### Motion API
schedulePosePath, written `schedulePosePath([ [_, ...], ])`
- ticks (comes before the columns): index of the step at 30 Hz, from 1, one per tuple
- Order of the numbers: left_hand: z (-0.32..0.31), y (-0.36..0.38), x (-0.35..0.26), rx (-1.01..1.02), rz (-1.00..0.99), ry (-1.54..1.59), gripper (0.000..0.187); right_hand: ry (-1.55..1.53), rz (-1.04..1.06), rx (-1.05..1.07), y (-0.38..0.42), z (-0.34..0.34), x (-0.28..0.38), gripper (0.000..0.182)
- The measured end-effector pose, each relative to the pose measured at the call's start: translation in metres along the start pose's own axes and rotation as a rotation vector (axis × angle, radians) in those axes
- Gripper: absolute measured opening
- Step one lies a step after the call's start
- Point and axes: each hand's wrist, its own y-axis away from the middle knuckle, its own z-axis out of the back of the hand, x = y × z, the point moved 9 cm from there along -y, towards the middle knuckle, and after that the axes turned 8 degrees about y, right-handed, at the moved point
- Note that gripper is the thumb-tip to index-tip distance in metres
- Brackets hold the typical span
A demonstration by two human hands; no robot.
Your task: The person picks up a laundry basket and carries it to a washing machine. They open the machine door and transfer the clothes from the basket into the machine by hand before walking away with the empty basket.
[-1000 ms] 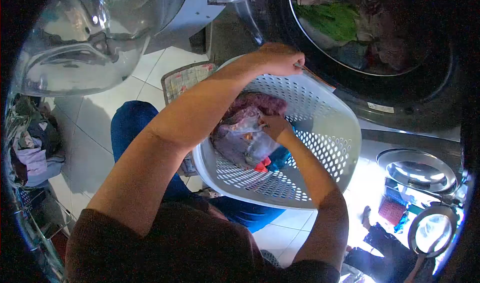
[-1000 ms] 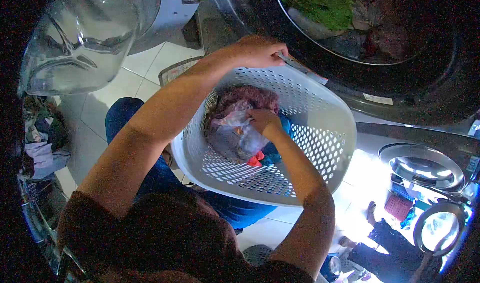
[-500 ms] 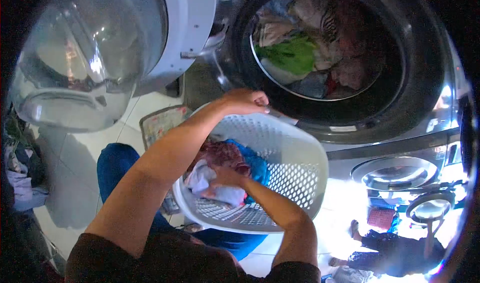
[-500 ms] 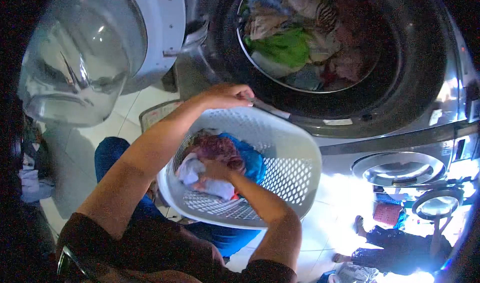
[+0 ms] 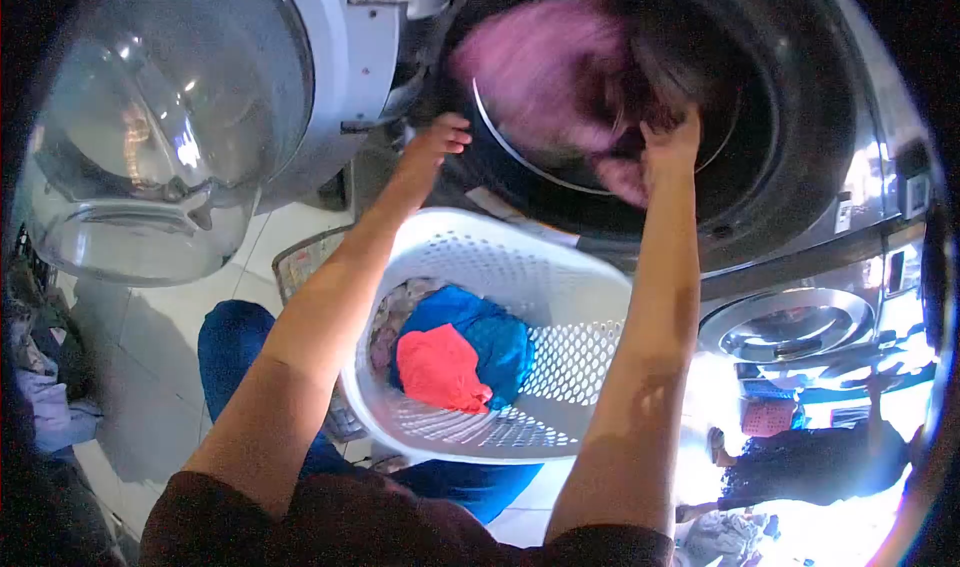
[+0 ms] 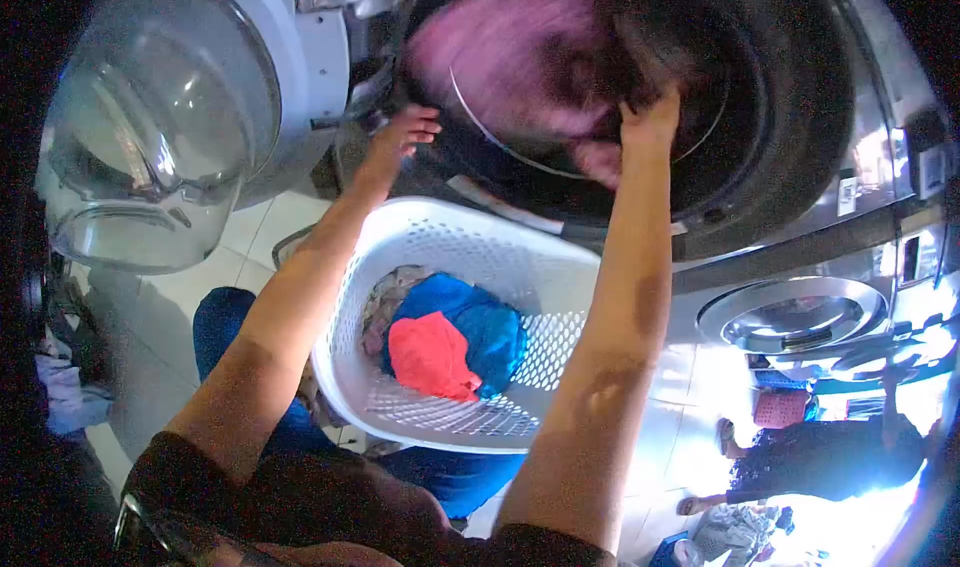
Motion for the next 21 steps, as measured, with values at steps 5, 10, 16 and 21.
schedulePosePath([
  [5,-0.068,0.022,-0.003,0.265,-0.288,-0.882,0.03,0.344,-0.066,0.592,0.097,-0.053,-0.035,0.037],
  [10,-0.076,0.033,0.025,0.522,-0.011,-1.105,0.041,0.62,0.202,1.024,0.27,-0.093,0.027,0.036],
  [16,-0.085,0.04,0.043,0.654,0.047,-1.251,0.064,0.613,0.214,1.477,0.411,-0.06,0.067,0.031],
  [21,-0.09,0.043,0.044,0.706,0.029,-1.259,0.061,0.702,0.179,1.464,0.384,-0.063,0.071,0.028],
])
